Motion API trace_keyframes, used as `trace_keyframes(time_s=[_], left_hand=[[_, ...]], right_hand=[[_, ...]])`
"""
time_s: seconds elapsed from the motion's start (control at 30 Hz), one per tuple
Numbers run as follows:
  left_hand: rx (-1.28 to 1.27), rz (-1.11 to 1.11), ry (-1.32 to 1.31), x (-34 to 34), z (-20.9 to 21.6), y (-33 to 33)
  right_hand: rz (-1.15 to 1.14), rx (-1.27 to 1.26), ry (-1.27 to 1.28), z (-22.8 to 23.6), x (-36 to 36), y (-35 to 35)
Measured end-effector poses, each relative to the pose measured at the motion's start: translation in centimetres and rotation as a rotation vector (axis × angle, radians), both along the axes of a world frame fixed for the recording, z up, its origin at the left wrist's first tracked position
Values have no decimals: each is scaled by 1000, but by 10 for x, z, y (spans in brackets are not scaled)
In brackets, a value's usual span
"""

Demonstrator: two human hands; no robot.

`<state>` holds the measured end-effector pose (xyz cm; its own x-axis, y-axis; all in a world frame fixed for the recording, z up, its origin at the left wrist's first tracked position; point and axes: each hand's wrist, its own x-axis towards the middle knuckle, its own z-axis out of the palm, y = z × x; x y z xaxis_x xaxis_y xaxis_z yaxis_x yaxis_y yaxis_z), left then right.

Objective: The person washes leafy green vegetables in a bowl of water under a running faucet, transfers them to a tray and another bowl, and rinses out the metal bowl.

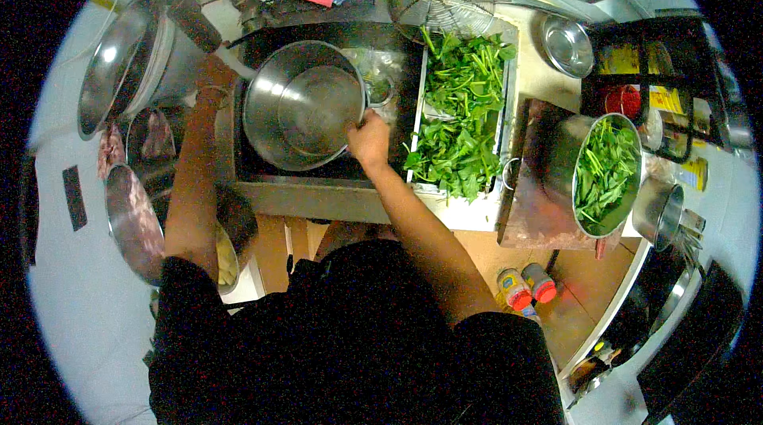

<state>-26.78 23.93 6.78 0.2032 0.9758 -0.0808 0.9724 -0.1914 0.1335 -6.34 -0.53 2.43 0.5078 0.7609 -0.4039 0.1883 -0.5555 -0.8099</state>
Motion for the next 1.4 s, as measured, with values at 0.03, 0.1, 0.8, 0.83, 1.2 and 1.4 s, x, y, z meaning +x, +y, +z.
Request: trace_keyframes(time_s=[0.03, 0.1, 0.8, 0.83, 1.2, 1.4], left_hand=[[-5, 18, -79, 9, 1, -10], [-18, 1, -213, 22, 2, -26], [-458, -206, -603, 140, 22, -157], [-489, -272, -667, 160, 22, -176], [-737, -822, 136, 272, -79, -275], [-913, -640, 21, 276, -91, -285]], right_hand=[[-13, -10, -15, 4, 0, 0], [6, 67, -101, -11, 0, 1], [127, -85, -582, 18, 196, -128], [183, -99, -588, 10, 199, -128], [678, -372, -528, -62, 194, -112], [556, -567, -291, -29, 188, -114]])
